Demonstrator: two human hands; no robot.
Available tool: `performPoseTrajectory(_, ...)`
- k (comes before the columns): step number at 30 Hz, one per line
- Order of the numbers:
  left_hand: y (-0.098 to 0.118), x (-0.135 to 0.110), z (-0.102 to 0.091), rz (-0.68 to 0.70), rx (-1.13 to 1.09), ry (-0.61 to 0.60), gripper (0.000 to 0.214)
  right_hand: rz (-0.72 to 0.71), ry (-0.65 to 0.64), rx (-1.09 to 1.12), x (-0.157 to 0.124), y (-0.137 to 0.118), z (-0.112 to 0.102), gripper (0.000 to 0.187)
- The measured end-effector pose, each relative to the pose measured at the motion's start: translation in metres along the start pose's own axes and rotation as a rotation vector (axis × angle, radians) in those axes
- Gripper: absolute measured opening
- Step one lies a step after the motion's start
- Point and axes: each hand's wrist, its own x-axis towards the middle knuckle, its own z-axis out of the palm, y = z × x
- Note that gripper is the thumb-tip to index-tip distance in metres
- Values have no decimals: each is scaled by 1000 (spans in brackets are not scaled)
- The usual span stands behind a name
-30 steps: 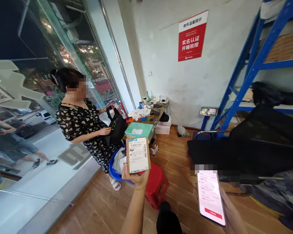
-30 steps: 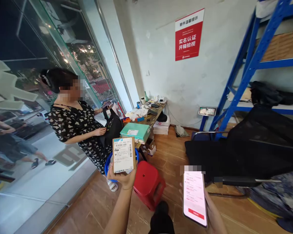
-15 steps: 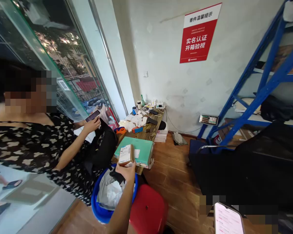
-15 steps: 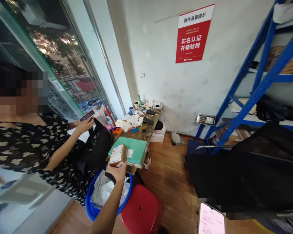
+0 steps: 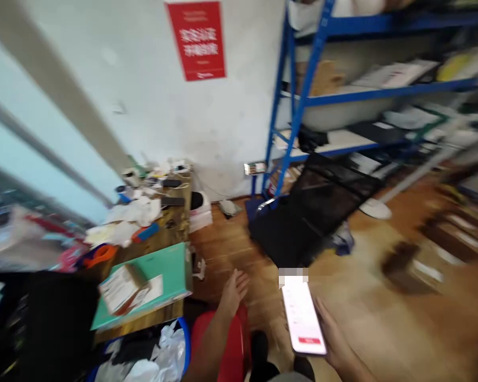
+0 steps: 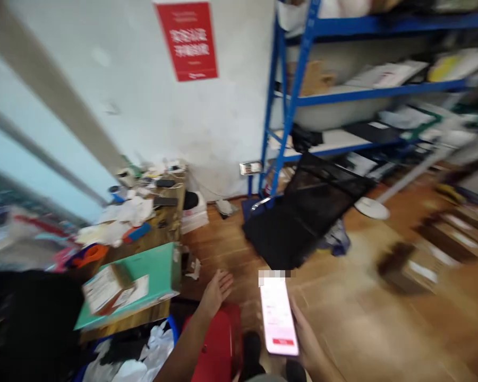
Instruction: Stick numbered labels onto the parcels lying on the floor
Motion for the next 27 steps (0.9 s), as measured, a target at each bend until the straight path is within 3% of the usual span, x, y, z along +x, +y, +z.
performPoseTrajectory(3,21,-39,102,-247,-171,-616,62,-52,-128,134,2,-18,-18,64)
performPoseTrajectory(5,36,-62,155,-392,-228,-809,62,-114,-144,176,0,-32,-39,66)
performPoseTrajectory(9,58,-102,241,-421,-112,-924,60,-253,-98,244,-31,-62,-91,75)
performPoseTrajectory(14,66,-176,356,-373,11,-1149,53,-507,-54,376,-105,-103,-177,72)
performPoseTrajectory(19,61,-298,484,-490,84,-1553,52,-741,-48,445,-202,-135,-299,73)
performPoseTrajectory(23,44,-407,580,-478,178,-1647,51,-897,4,480,-289,-154,-401,73)
performPoseTrajectory(27,26,-504,656,-436,288,-1720,50,-996,97,515,-367,-162,-478,73)
